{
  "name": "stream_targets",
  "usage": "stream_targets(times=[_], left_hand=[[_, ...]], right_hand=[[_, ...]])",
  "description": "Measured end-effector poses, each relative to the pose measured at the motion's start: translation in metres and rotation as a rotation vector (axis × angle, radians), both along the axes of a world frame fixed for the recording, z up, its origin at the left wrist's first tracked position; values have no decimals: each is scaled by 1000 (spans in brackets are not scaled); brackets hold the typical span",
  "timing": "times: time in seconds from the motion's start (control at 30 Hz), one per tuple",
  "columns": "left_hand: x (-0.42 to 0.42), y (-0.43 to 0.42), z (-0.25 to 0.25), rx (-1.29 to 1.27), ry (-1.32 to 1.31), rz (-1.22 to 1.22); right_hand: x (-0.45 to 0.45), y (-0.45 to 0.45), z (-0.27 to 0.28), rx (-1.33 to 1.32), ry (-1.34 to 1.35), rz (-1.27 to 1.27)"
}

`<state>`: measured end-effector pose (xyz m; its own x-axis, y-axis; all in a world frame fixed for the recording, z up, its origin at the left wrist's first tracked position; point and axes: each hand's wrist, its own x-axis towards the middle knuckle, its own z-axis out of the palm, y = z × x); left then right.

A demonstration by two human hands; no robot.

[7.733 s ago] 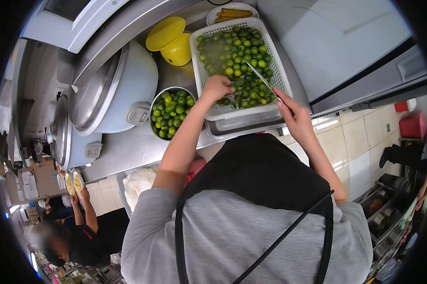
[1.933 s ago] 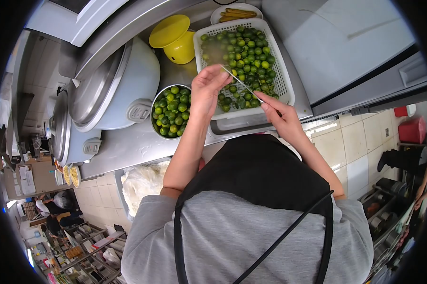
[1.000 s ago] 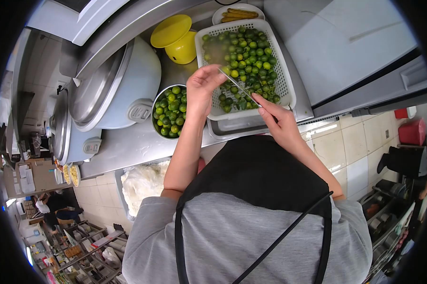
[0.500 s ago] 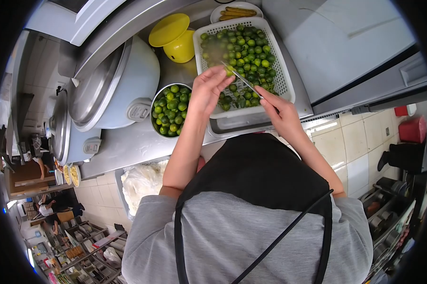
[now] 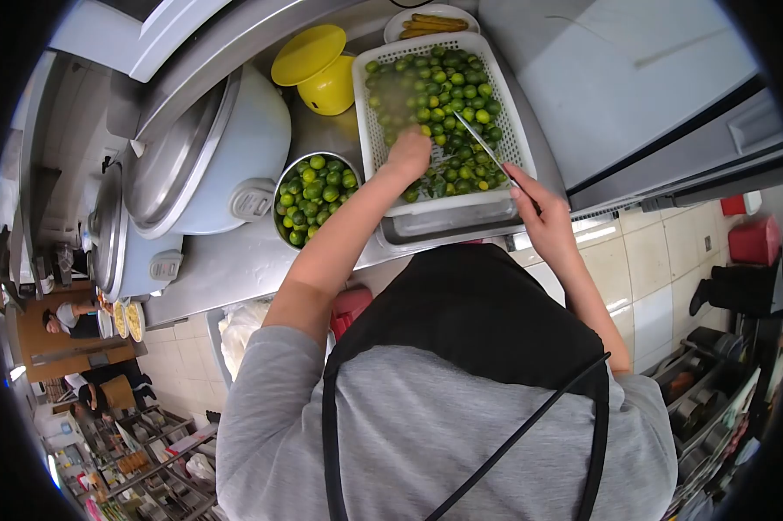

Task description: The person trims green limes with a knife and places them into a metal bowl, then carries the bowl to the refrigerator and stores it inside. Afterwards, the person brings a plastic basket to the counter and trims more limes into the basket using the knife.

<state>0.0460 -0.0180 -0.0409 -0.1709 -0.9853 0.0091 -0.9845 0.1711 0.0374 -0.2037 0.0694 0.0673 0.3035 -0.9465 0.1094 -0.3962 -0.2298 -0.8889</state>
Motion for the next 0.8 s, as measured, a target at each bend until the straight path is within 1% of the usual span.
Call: stream_targets(times=[0.03,0.07,0.1,0.17,0.2,0.27,0.33,0.4,0.47,0.6,0.67,0.8], left_hand=[[0,2,9,45,67,21],[0,7,43,276,286,48],[5,14,50,279,283,44],[12,27,58,175,990,148],[10,36,64,176,989,149],[6,55,75,290,1887,202],[0,69,84,240,1894,225],[-4,78,94,187,1899,246],[-7,83,101,154,2003,224],[-6,87,101,96,2020,209],[-6,85,100,29,1985,212],[-14,85,105,-18,1977,242]], right_hand=[[0,1,3,1,-2,-7],[-1,1,6,64,27,-13],[-1,1,8,126,56,-19],[-1,2,7,123,19,-16],[-1,2,6,120,-16,-7],[3,3,4,118,-47,11],[9,4,-1,116,-75,35],[17,3,-7,-33,-134,103],[23,4,-4,-24,-139,123],[30,6,2,-8,-133,171],[31,8,1,-14,-134,171],[31,9,-1,-15,-128,155]])
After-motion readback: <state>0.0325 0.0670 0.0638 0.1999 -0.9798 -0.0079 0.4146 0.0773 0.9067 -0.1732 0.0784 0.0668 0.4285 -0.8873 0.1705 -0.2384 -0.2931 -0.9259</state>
